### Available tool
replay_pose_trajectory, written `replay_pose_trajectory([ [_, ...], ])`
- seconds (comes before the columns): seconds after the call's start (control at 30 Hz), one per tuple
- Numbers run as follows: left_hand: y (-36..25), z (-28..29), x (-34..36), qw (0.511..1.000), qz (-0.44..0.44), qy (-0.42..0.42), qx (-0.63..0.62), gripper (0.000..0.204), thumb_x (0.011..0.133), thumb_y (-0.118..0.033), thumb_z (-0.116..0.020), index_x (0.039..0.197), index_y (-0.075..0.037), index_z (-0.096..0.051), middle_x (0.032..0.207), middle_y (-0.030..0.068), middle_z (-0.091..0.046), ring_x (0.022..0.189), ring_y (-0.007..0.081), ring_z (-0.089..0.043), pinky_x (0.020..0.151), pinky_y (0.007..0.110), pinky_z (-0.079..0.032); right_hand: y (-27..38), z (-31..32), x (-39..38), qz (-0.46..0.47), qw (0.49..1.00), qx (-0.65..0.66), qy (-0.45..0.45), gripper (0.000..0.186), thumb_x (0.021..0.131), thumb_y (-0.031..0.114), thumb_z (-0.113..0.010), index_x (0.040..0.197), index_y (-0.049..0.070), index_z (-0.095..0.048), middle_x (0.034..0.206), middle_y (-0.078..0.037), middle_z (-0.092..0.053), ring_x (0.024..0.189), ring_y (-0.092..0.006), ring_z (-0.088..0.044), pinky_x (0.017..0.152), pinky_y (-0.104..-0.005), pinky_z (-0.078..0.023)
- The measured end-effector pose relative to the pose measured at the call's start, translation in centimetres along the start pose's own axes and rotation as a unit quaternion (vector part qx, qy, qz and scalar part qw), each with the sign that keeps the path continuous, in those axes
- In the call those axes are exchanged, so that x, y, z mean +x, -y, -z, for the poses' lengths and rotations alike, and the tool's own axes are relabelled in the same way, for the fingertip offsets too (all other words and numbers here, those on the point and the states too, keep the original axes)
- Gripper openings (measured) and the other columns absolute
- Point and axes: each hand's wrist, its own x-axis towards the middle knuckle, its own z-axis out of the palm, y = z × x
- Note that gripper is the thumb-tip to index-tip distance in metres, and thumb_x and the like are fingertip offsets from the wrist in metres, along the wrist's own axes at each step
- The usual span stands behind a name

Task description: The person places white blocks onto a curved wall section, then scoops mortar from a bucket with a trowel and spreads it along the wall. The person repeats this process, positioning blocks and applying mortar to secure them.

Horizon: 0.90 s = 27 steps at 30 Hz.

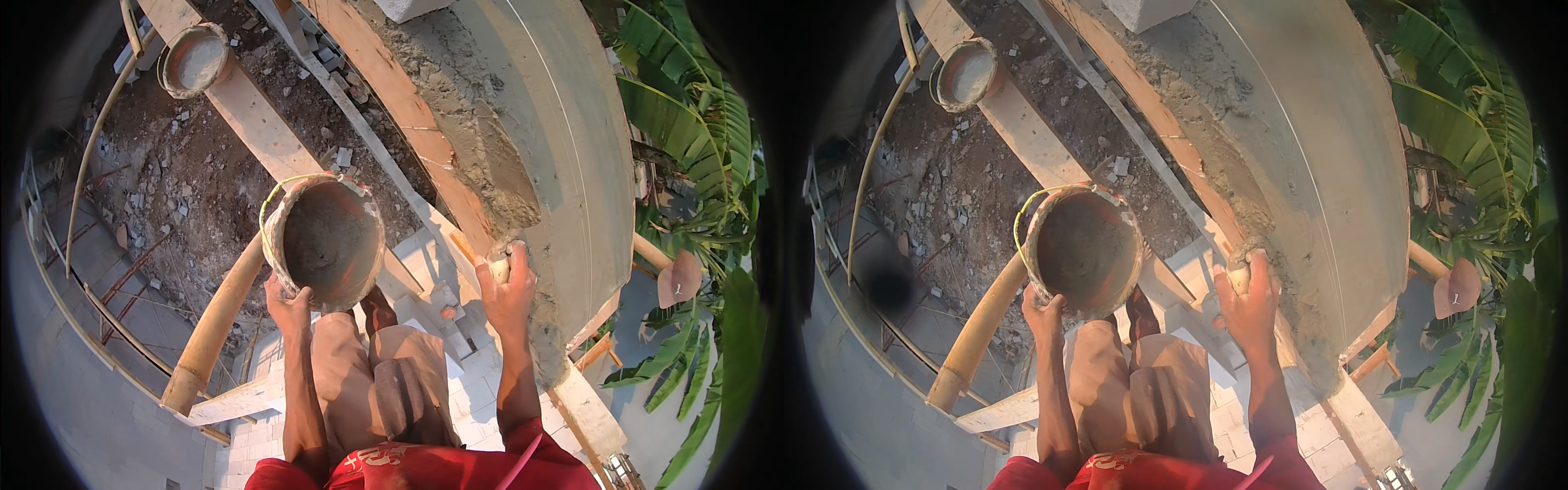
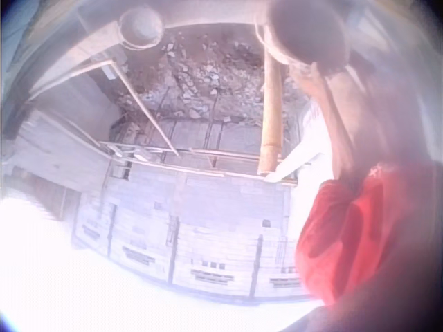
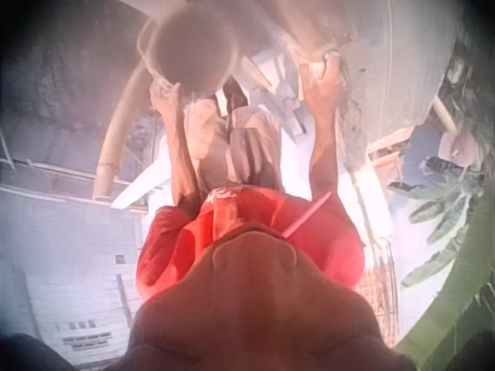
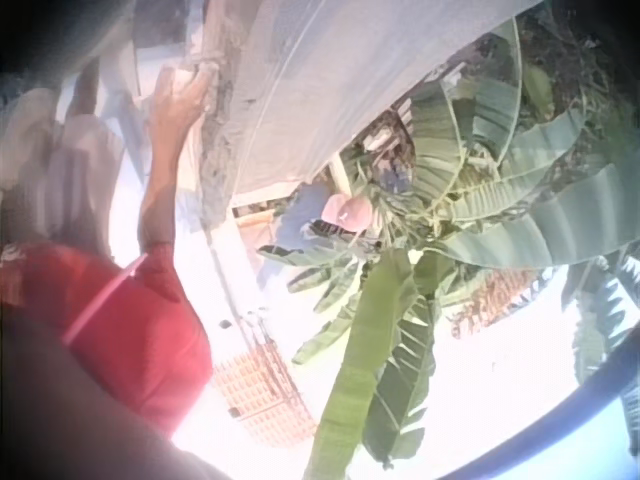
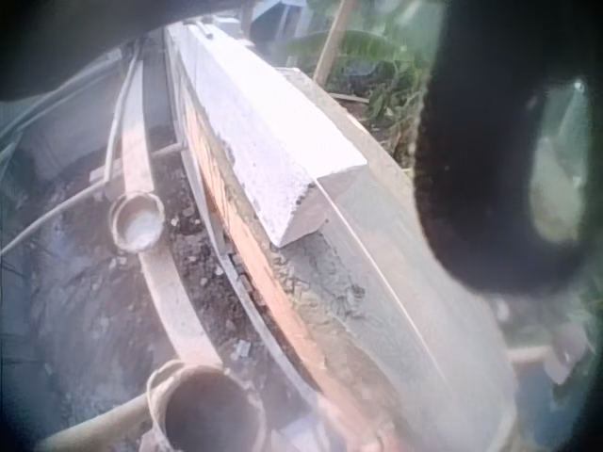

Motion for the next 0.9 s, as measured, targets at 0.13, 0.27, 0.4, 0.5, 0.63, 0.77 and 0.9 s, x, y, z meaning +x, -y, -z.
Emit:
replay_pose_trajectory([
  [0.13,-2.1,0.5,-0.4,1.000,-0.013,0.006,0.012,0.050,0.066,0.004,-0.069,0.116,0.003,-0.070,0.143,0.0170,-0.052,0.126,0.0280,-0.058,0.098,0.035,-0.051,-4.5,-3.5,-2.3,0.058,0.959,-0.103,0.258,0.034,0.093,0.024,-0.065,0.119,0.002,-0.058,0.097,-0.022,-0.071,0.091,-0.0444,-0.071,0.077,-0.0528,-0.054],
  [0.27,-5.1,0.9,-1.4,0.995,-0.069,0.052,0.048,0.046,0.066,0.001,-0.067,0.111,0.004,-0.073,0.142,0.0182,-0.054,0.127,0.0295,-0.057,0.099,0.037,-0.050,-7.5,-8.4,-2.8,0.173,0.865,-0.316,0.350,0.040,0.095,0.024,-0.062,0.124,-0.003,-0.057,0.116,-0.025,-0.068,0.097,-0.0432,-0.070,0.080,-0.0509,-0.054],
  [0.4,-6.5,0.3,-2.7,0.985,-0.147,0.071,0.064,0.047,0.065,0.000,-0.065,0.111,0.003,-0.074,0.140,0.0194,-0.056,0.126,0.0304,-0.057,0.102,0.039,-0.048,-9.1,-10.9,-2.6,0.209,0.860,-0.341,0.318,0.040,0.089,0.018,-0.064,0.120,-0.007,-0.058,0.105,-0.026,-0.070,0.095,-0.0417,-0.070,0.084,-0.0539,-0.053],
  [0.5,-7.8,-0.3,-3.8,0.985,-0.148,0.079,0.052,0.049,0.065,0.000,-0.064,0.113,0.003,-0.073,0.140,0.0189,-0.056,0.124,0.0301,-0.058,0.102,0.038,-0.047,-9.5,-10.6,-2.0,0.237,0.854,-0.294,0.359,0.038,0.086,0.016,-0.066,0.115,-0.008,-0.060,0.096,-0.024,-0.071,0.091,-0.0395,-0.070,0.082,-0.0521,-0.053],
  [0.63,-8.8,-1.7,-4.0,0.992,-0.063,0.113,-0.016,0.055,0.065,0.002,-0.063,0.120,0.006,-0.069,0.139,0.0137,-0.056,0.121,0.0227,-0.058,0.098,0.033,-0.049,-10.5,-9.7,0.2,0.225,0.845,-0.127,0.469,0.037,0.085,0.019,-0.069,0.109,-0.008,-0.063,0.085,-0.019,-0.071,0.079,-0.0331,-0.070,0.074,-0.0458,-0.053],
  [0.77,-7.9,-2.7,-4.2,0.993,-0.035,0.110,-0.002,0.053,0.065,0.005,-0.065,0.118,0.005,-0.069,0.137,0.0099,-0.056,0.115,0.0198,-0.061,0.095,0.030,-0.050,-12.5,-9.2,-0.2,0.025,0.808,0.094,0.581,0.036,0.085,0.030,-0.073,0.106,0.001,-0.067,0.073,-0.013,-0.067,0.070,-0.0249,-0.068,0.068,-0.0389,-0.053],
  [0.9,-6.0,-3.5,-4.7,0.990,0.036,0.121,-0.059,0.050,0.065,0.011,-0.064,0.114,0.006,-0.068,0.133,0.0087,-0.058,0.112,0.0191,-0.061,0.094,0.032,-0.051,-15.6,-6.5,-1.7,-0.071,0.752,0.275,0.595,0.067,0.087,0.031,-0.079,0.133,-0.012,-0.057,0.077,-0.005,-0.066,0.066,-0.0135,-0.062,0.066,-0.0288,-0.049],
])
